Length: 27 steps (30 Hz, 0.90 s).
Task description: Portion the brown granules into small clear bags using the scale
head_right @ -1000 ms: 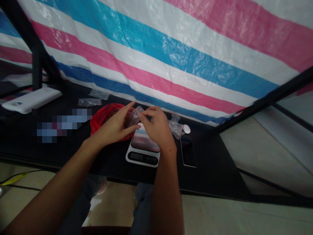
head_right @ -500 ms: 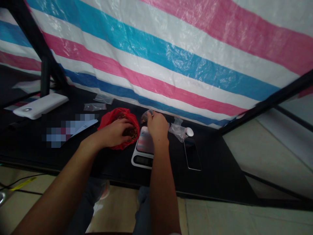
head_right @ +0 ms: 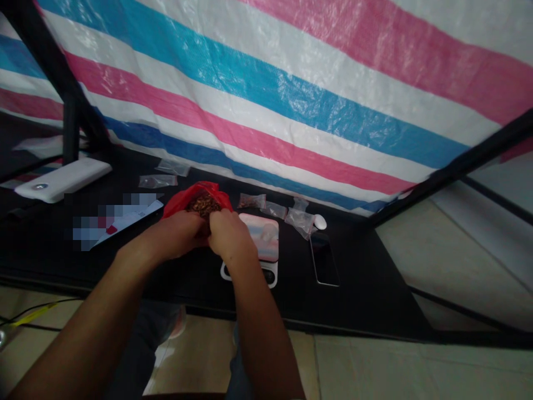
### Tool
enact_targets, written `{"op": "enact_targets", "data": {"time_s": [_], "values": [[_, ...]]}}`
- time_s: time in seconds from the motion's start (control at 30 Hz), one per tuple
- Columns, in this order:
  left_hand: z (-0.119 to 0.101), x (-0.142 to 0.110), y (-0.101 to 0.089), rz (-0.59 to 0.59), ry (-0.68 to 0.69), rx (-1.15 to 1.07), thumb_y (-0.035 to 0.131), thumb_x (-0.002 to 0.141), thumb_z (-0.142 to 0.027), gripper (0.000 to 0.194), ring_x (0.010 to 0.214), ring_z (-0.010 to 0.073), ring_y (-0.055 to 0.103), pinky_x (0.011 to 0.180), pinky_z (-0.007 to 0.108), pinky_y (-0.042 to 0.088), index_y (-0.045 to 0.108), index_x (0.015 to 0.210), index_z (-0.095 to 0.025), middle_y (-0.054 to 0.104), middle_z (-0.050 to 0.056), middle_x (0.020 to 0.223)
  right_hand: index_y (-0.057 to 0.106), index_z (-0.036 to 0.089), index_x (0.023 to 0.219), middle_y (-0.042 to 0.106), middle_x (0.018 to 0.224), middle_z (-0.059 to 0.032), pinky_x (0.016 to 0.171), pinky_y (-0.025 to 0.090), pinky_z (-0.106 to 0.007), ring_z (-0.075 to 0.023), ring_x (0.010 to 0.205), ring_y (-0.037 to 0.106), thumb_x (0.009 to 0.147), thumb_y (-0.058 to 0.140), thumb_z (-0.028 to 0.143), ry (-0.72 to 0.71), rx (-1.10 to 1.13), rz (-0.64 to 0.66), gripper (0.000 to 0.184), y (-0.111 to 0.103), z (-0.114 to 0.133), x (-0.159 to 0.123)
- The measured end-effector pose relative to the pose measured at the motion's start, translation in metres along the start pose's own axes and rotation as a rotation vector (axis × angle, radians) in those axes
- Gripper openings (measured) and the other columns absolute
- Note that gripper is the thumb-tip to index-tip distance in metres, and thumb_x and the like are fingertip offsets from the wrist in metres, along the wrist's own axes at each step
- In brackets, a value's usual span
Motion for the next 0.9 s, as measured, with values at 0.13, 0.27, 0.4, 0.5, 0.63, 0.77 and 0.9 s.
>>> {"op": "enact_targets", "data": {"time_s": [0.13,0.27,0.4,0.5,0.63,0.77,0.9], "values": [[0.006,0.000,0.000,0.128,-0.095,0.083,0.061,0.087,-0.024,0.020,0.084,0.0286,0.077,0.072,0.035,0.054,0.081,0.089,-0.022,0.082,0.014,0.093,0.079,0.014,0.109,0.079,0.117,-0.0177,0.086,0.054,-0.034,-0.0294,0.106,0.073,0.085,0.075,0.018,0.015,0.017,0.109,0.024,0.006,-0.001,0.002],[0.013,-0.009,-0.001,0.254,-0.215,0.119,0.052,0.092,-0.019,0.030,0.092,0.0247,0.076,0.076,0.032,0.050,0.080,0.100,-0.024,0.082,0.009,0.103,0.078,0.015,0.110,0.081,0.111,-0.0110,0.081,0.051,-0.029,-0.0229,0.096,0.074,0.087,0.066,0.011,-0.076,0.196,0.163,0.026,-0.007,-0.002,0.000],[-0.006,-0.016,-0.010,0.268,-0.081,-0.003,0.053,0.090,-0.017,0.027,0.087,0.0191,0.073,0.078,0.028,0.049,0.077,0.095,-0.027,0.081,0.001,0.098,0.078,0.012,0.111,0.080,0.115,-0.0136,0.089,0.049,-0.029,-0.0221,0.102,0.072,0.094,0.056,0.007,-0.069,0.177,-0.044,0.029,-0.026,-0.009,0.006],[-0.006,-0.018,-0.019,0.243,-0.107,0.017,0.050,0.096,-0.025,0.027,0.089,0.0216,0.074,0.080,0.030,0.051,0.077,0.099,-0.024,0.081,0.004,0.102,0.077,0.012,0.118,0.080,0.117,-0.0125,0.088,0.050,-0.028,-0.0203,0.102,0.072,0.094,0.054,0.003,-0.122,0.220,-0.019,0.035,-0.016,0.000,0.009],[0.006,-0.006,-0.029,0.114,-0.186,0.165,0.041,0.099,-0.016,0.040,0.104,0.0278,0.075,0.091,0.036,0.055,0.072,0.122,-0.014,0.078,0.017,0.121,0.077,0.011,0.117,0.080,0.118,-0.0138,0.085,0.050,-0.028,-0.0217,0.102,0.073,0.089,0.067,0.007,-0.077,0.143,0.046,0.030,-0.008,0.001,0.005],[0.008,0.010,-0.007,0.146,-0.112,0.214,0.058,0.088,-0.012,0.045,0.126,0.0327,0.068,0.103,0.040,0.055,0.072,0.130,-0.019,0.066,0.016,0.145,0.077,0.010,0.118,0.080,0.117,-0.0150,0.079,0.052,-0.028,-0.0234,0.098,0.075,0.081,0.081,0.015,0.022,0.035,0.169,0.038,0.006,-0.004,0.002],[0.019,0.016,0.003,0.140,-0.184,0.239,0.067,0.086,-0.017,0.045,0.127,0.0361,0.067,0.105,0.044,0.055,0.073,0.131,-0.021,0.062,0.018,0.149,0.077,0.010,0.121,0.078,0.121,-0.0174,0.087,0.052,-0.030,-0.0258,0.107,0.074,0.084,0.077,0.014,0.017,-0.041,0.118,0.037,0.011,-0.002,0.008]]}}
Point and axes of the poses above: each hand's wrist, its own x-axis towards the middle knuckle, its own y-axis out of the palm, z = x × y, the point moved 10 cm from there along x, towards the middle knuckle
